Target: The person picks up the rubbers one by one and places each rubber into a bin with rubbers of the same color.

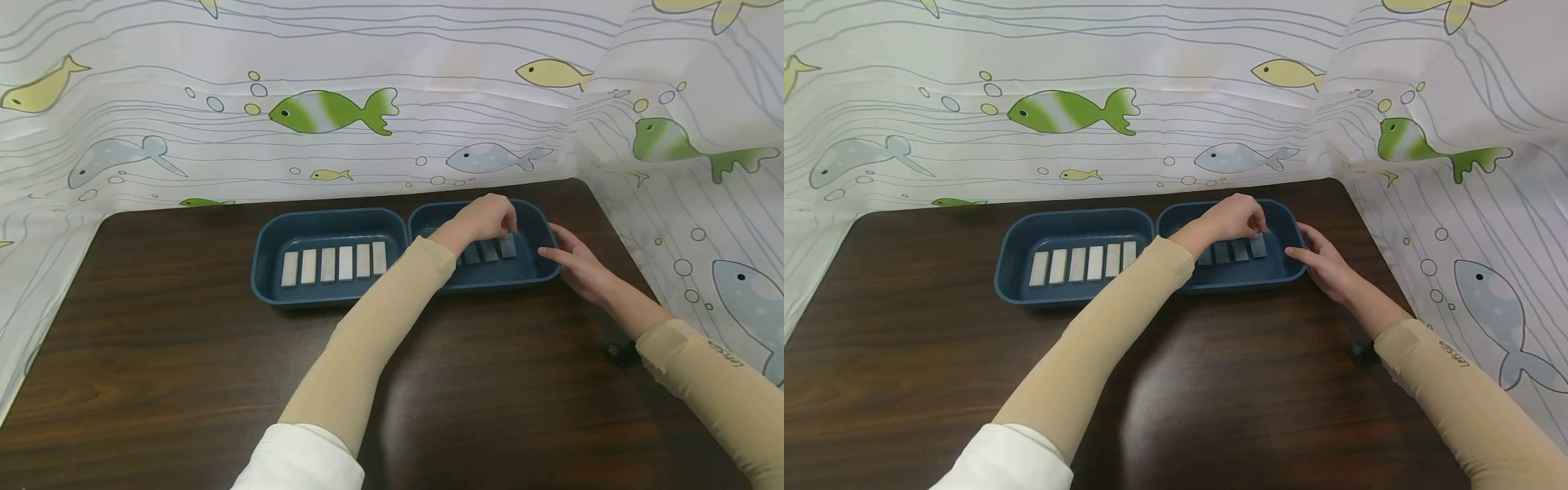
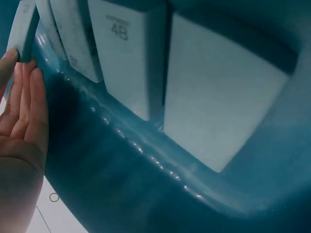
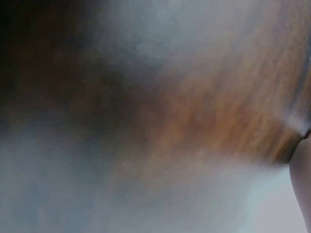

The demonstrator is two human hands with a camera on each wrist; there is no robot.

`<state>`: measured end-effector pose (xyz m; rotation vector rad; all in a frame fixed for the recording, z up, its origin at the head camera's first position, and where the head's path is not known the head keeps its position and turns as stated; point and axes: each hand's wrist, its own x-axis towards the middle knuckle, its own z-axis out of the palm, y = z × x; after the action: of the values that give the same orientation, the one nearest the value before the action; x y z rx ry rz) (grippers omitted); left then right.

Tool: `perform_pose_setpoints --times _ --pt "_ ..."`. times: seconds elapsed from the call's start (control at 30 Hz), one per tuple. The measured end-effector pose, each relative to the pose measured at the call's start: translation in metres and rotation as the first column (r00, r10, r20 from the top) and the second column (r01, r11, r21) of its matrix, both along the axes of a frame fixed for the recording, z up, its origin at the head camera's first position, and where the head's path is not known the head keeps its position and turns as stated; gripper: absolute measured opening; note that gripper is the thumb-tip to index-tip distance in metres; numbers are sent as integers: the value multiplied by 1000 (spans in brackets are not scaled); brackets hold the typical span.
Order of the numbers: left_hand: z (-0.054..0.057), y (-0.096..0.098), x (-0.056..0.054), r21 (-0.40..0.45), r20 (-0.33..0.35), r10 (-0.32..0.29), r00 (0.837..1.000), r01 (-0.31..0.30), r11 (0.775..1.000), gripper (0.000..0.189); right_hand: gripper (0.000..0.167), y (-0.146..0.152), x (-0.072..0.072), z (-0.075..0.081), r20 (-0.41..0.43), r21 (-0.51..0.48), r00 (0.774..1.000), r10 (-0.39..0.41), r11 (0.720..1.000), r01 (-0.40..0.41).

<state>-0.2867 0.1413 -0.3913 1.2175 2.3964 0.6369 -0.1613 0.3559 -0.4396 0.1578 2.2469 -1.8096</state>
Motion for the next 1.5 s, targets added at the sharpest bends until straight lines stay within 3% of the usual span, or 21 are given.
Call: perform_pose_setpoints --times 0.4,1.5 --pt "-9 -1 -2 1 33 17 999 -17 1000 23 65 0 0 0 1 -13 1000 -6 1000 6" --pt "-11 -2 -1 17 82 16 997 -17 1000 21 65 0 0 0 -9 -22 1000 -6 1000 6"
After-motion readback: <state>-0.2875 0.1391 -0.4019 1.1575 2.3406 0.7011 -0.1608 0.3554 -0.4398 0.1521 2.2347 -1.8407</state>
